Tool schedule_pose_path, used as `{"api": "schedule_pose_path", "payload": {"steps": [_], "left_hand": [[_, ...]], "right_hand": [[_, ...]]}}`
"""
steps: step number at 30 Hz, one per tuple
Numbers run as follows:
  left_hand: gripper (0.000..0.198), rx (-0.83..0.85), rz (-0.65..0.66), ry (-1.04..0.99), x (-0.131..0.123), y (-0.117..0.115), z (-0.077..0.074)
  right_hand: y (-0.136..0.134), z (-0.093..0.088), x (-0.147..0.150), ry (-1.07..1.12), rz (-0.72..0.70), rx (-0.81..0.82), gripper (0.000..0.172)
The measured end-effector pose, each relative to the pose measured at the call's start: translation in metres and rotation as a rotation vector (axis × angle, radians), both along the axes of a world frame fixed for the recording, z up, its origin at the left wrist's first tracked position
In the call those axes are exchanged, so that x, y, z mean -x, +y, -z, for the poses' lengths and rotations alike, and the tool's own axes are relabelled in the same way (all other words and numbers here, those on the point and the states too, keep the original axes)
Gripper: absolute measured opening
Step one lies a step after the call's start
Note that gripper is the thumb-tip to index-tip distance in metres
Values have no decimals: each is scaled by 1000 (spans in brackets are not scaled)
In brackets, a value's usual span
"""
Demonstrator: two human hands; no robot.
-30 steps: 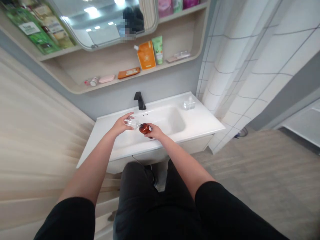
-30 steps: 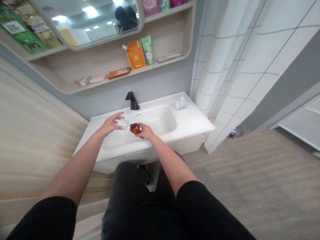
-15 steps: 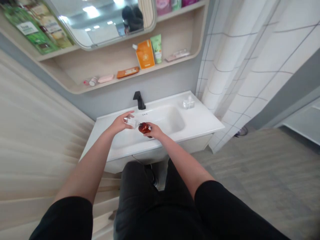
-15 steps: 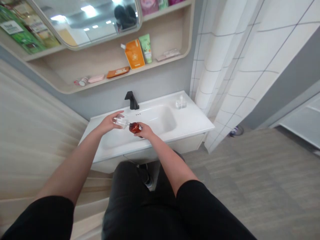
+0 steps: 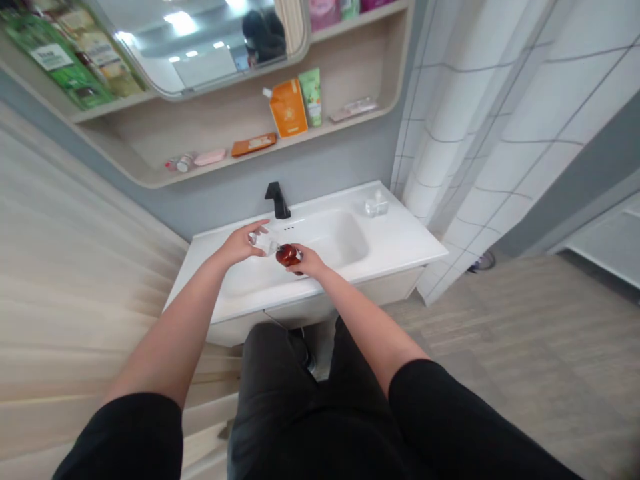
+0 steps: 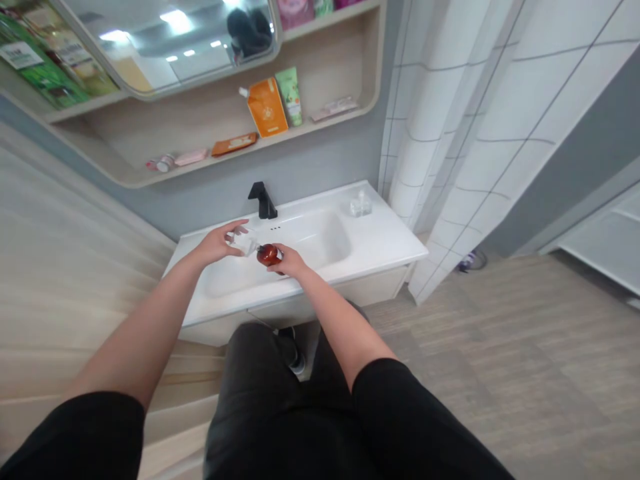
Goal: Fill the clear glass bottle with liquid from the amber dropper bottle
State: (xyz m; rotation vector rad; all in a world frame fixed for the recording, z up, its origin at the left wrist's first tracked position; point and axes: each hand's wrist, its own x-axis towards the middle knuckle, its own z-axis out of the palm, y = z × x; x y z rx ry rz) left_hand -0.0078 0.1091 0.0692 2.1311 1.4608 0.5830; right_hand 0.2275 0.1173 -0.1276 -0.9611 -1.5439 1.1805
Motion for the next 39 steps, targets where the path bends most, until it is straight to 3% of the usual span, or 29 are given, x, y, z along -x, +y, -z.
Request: {"api": "schedule_pose_path", "payload": {"steps": [20,39], "left_hand": [[109,-46,43,206,-24,-8,-36],[109,-70,81,311,-37,-1,-48]], "right_hand": [[-5,-5,0,96,-40,-26,94],[-6,-9,-1,120,-42,-56,90]]}}
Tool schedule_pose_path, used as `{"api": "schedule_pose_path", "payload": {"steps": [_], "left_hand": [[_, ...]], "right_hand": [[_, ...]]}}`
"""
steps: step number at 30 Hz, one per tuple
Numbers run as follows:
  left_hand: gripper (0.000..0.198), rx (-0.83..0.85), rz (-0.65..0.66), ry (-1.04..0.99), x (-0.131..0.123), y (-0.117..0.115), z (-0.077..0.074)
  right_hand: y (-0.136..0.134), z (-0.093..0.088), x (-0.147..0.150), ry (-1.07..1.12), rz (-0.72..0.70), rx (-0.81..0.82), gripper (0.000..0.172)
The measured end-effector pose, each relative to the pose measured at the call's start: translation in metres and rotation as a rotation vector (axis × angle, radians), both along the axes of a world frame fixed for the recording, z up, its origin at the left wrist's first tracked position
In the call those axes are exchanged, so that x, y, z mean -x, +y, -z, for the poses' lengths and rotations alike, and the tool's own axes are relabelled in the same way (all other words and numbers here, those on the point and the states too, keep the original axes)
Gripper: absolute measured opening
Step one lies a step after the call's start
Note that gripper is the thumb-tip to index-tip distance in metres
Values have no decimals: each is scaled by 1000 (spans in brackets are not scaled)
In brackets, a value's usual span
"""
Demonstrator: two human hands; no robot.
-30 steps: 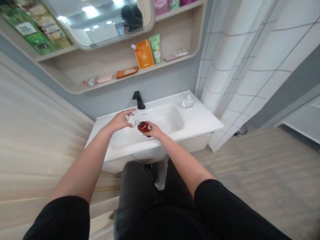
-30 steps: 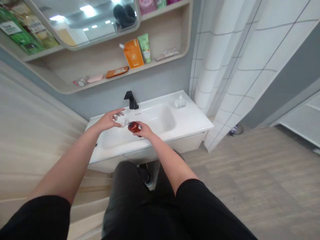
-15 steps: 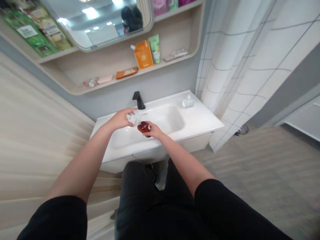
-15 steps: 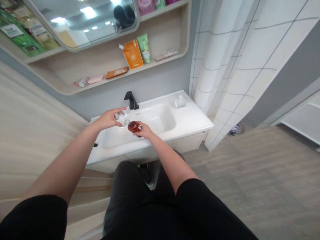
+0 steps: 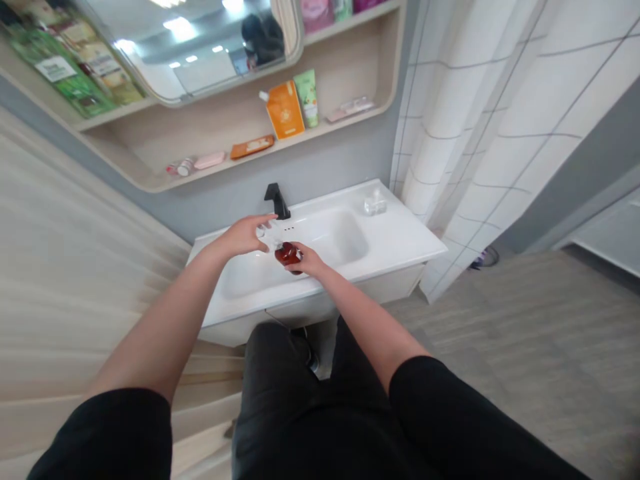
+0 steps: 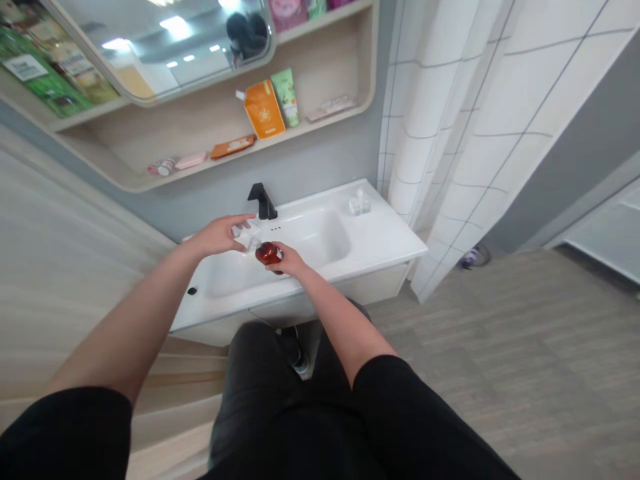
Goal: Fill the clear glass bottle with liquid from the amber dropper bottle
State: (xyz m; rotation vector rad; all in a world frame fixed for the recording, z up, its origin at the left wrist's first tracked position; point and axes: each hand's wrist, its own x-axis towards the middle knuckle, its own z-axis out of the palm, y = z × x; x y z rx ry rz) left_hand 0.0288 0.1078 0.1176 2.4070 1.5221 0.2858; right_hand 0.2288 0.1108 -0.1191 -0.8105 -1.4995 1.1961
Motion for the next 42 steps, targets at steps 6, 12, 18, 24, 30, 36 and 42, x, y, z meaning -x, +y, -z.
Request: {"api": "schedule_pose_path", "payload": {"steps": [6,12,18,24,30,36,42], "left_hand": [[109,-11,26,44,-3,6,-2],[107,-14,38,85,-8,8,-8],[106,-18,65,124,-14,8,-13],[105,-15,72,133,-16,9,-14],[106,-20,82,147,-17,10,-15],[106,-8,81,137,-19,10,-16],[107,-5,84,156,-20,11,-17]], "right_hand": [[1,2,1,-8,10,33,94],[1,2,2,5,25,45,95],[-2,-1,1,12,15,44,92],[-1,0,1,12,18,47,94],[-2,-1,0,23,10,56,94],[-2,-1,0,23,18,57,92],[-2,0,0,26,25,55,93]]}}
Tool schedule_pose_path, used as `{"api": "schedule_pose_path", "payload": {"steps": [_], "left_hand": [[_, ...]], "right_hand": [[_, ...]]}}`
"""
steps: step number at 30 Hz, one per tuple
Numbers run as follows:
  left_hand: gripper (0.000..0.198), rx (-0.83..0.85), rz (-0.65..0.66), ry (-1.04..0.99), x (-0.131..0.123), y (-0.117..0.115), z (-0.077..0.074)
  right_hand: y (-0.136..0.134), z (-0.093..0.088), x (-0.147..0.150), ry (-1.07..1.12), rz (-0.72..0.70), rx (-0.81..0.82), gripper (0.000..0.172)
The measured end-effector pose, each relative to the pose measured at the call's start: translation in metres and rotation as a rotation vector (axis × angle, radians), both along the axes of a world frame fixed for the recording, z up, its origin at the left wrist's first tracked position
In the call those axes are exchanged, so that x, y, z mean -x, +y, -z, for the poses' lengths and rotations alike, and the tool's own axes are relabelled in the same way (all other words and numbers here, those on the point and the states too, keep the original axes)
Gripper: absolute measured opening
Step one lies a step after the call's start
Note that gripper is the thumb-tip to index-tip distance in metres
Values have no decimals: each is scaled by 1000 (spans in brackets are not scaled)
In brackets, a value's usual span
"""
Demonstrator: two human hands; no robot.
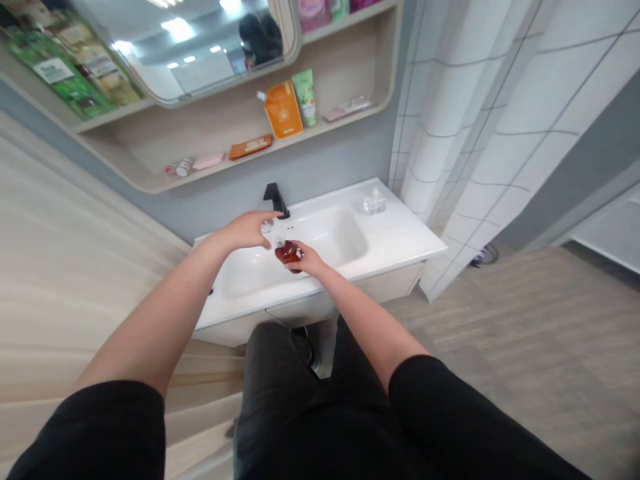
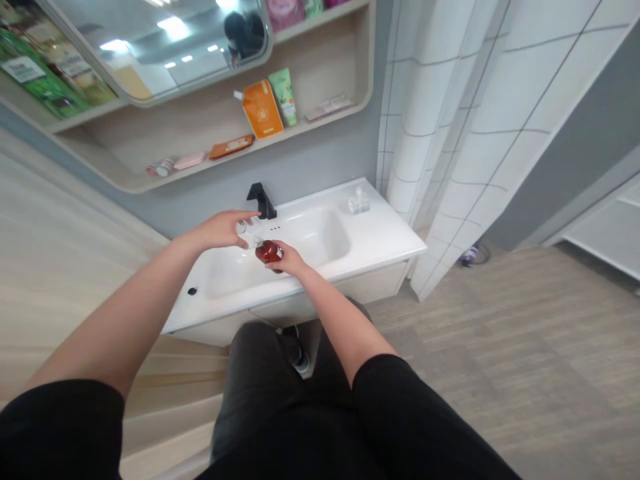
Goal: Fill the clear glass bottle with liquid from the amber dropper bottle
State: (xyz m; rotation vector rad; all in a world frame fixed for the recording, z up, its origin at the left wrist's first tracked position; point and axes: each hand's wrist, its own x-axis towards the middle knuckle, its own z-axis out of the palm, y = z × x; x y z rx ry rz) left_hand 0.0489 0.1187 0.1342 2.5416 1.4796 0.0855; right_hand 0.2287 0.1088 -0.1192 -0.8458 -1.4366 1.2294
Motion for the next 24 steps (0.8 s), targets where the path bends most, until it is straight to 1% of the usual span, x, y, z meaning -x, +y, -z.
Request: {"api": "schedule_pose_path", "payload": {"steps": [5,9,11,13,14,16,18,20,22,24], "left_hand": [[108,5,-16,-50,5,-2,4],[108,6,-56,-137,16,-6,10],[108,26,-87,-225,26,-9,17],[108,45,-121,-357,36,-14,33],[107,42,-144,-451,41,-18,44],[103,10,-203,-705,50,-25,74],[94,-30,-273,-1013,57,-33,112],[86,-62,-340,-1276,63,-39,150],[81,-87,-417,-1456,68,-45,184],[82,-66,-481,-1567,74,-50,211]], "right_hand": [[0,1,0,11,-7,-2,93],[-4,-4,-2,-10,-10,-2,94],[-6,-8,-3,-26,-10,-7,95],[-9,-12,-5,-38,-20,-14,94],[-10,-13,-6,-38,-29,-19,94],[-10,-14,-7,-35,-42,-20,94],[-9,-13,-8,-36,-37,-12,94],[-7,-11,-8,-44,-24,-3,93],[-4,-7,-8,-57,-9,2,93],[-2,-3,-8,-74,13,8,92]]}}
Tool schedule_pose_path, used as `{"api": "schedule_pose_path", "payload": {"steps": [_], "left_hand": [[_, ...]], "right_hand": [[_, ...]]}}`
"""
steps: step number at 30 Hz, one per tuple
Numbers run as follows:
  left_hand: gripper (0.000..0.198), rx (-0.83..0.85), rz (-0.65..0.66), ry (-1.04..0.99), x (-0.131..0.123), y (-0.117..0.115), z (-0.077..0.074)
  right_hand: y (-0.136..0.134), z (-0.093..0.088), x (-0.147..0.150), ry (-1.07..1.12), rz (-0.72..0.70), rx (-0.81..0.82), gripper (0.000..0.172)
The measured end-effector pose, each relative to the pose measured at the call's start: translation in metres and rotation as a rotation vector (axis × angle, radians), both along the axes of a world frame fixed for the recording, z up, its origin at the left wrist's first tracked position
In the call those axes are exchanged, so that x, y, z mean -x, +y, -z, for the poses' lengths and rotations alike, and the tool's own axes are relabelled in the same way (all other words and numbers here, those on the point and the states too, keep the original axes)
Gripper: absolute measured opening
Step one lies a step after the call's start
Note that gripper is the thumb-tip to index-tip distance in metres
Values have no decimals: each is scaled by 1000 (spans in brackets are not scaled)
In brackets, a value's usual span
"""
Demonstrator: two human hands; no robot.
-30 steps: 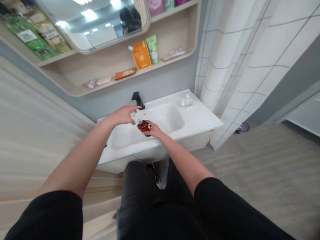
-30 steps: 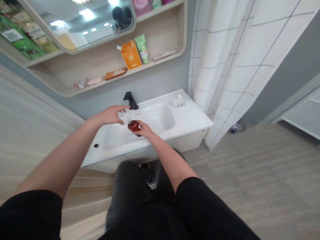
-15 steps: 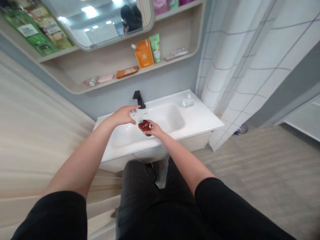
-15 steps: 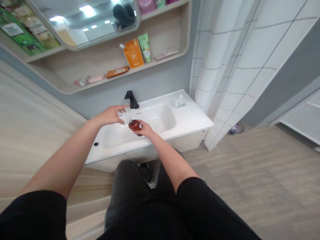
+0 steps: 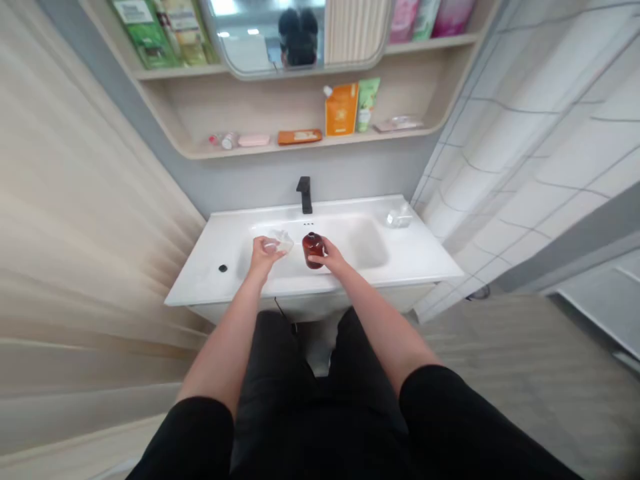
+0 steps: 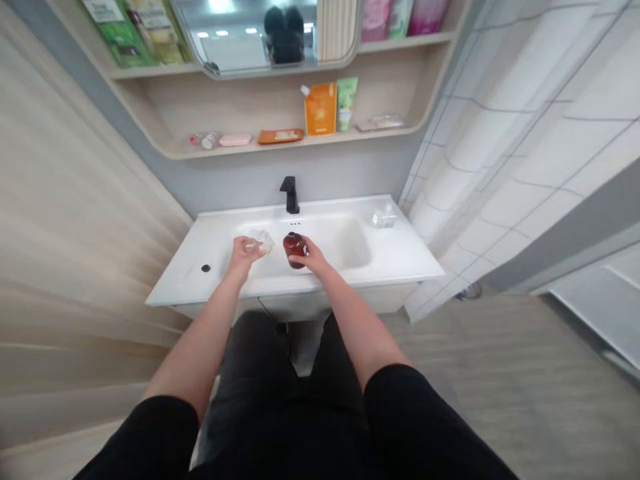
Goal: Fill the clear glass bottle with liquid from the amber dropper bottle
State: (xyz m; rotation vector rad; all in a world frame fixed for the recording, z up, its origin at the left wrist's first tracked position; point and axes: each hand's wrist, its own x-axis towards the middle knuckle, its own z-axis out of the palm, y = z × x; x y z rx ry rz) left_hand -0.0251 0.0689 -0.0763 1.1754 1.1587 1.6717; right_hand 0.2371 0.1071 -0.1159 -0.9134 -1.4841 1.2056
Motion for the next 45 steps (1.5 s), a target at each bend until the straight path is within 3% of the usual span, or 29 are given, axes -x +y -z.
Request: {"api": "schedule_pose_path", "payload": {"steps": [4,10,13,19,23,28,33,35,37,39,41,42,43,45], "left_hand": [[83,73,-19,-130,7,-4,29],[76,107,-63,-29,10,0,42],[79,121,-35,37,12,0,45],[77,121,12,27,14,0,46],[77,98,18,14,13,2,47],[74,83,23,11,11,2,47],[77,106,47,-19,9,0,44],[75,90,51,-14,9,-2,41],[73,75,67,4,8,-3,39],[73,77,92,32,7,-4,37],[75,88,113,60,6,-5,34],[76,93,121,75,6,-6,33],[77,96,130,90,5,-6,32],[79,104,146,120,3,-8,30]], "right_hand": [[3,4,2,24,61,34,88],[8,-13,-13,89,202,-9,84],[14,-34,-49,82,259,-42,82],[29,-73,-164,9,433,-70,76],[25,-70,-226,-72,586,-28,81],[13,-46,-262,-103,670,4,80],[7,-34,-265,-76,694,62,93],[2,-38,-263,-108,704,34,106],[-9,-47,-259,-163,808,-81,112],[-26,-55,-247,-207,1010,-266,100],[-44,-60,-221,-211,1137,-422,73],[-52,-60,-201,-211,1099,-453,60],[-57,-58,-178,-227,968,-449,51],[-62,-51,-122,-293,544,-364,48]]}}
